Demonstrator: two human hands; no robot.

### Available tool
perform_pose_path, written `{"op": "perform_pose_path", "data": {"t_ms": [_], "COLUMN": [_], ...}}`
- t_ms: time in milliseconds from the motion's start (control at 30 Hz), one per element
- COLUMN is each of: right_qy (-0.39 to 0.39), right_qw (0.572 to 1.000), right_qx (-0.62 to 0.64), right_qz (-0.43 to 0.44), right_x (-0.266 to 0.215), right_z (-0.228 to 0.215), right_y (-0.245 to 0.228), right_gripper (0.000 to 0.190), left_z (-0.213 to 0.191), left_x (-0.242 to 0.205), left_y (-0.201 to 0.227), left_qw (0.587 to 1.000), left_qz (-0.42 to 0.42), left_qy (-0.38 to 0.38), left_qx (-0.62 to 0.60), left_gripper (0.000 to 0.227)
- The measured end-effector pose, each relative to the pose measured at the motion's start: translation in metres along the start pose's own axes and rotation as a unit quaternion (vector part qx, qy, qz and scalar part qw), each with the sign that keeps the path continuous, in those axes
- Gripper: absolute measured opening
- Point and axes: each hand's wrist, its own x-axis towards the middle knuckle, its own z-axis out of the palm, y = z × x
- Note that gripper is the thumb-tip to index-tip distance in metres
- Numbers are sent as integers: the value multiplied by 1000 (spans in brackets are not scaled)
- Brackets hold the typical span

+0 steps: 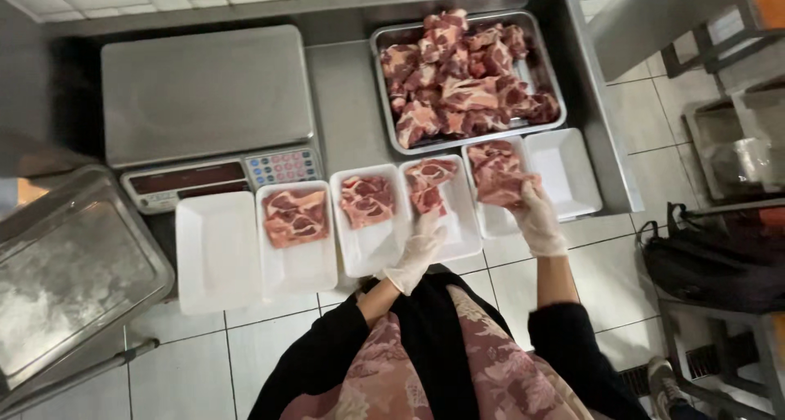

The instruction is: The person moves raw meat cuts from a metal tray into white foam containers with their gloved hands, placing the containers on a digital scale to weigh them before setting them aside on a counter.

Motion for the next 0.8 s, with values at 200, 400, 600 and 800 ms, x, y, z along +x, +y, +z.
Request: {"op": "perform_pose_path", "data": {"t_ms": [200, 400, 600, 800], "right_qy": [56, 85, 10, -137], "right_qw": [960, 995, 998, 963], "right_qx": [-268, -50, -61, -228], "right_qz": [-54, 32, 2, -30], "right_x": [84, 26, 66, 68], "right_z": [-62, -11, -67, -18], "right_y": [64, 1, 4, -38], "right_gripper": [26, 17, 13, 17], "left_z": [11, 20, 26, 7], "left_x": [40, 10, 13, 42], "left_y": [-88, -35, -14, 8], "left_qw": [968, 922, 947, 747], "left_qz": [82, 200, 43, 202], "left_qy": [80, 183, 189, 229], "left_qx": [225, 277, 255, 591], "left_gripper": [47, 41, 70, 75]}}
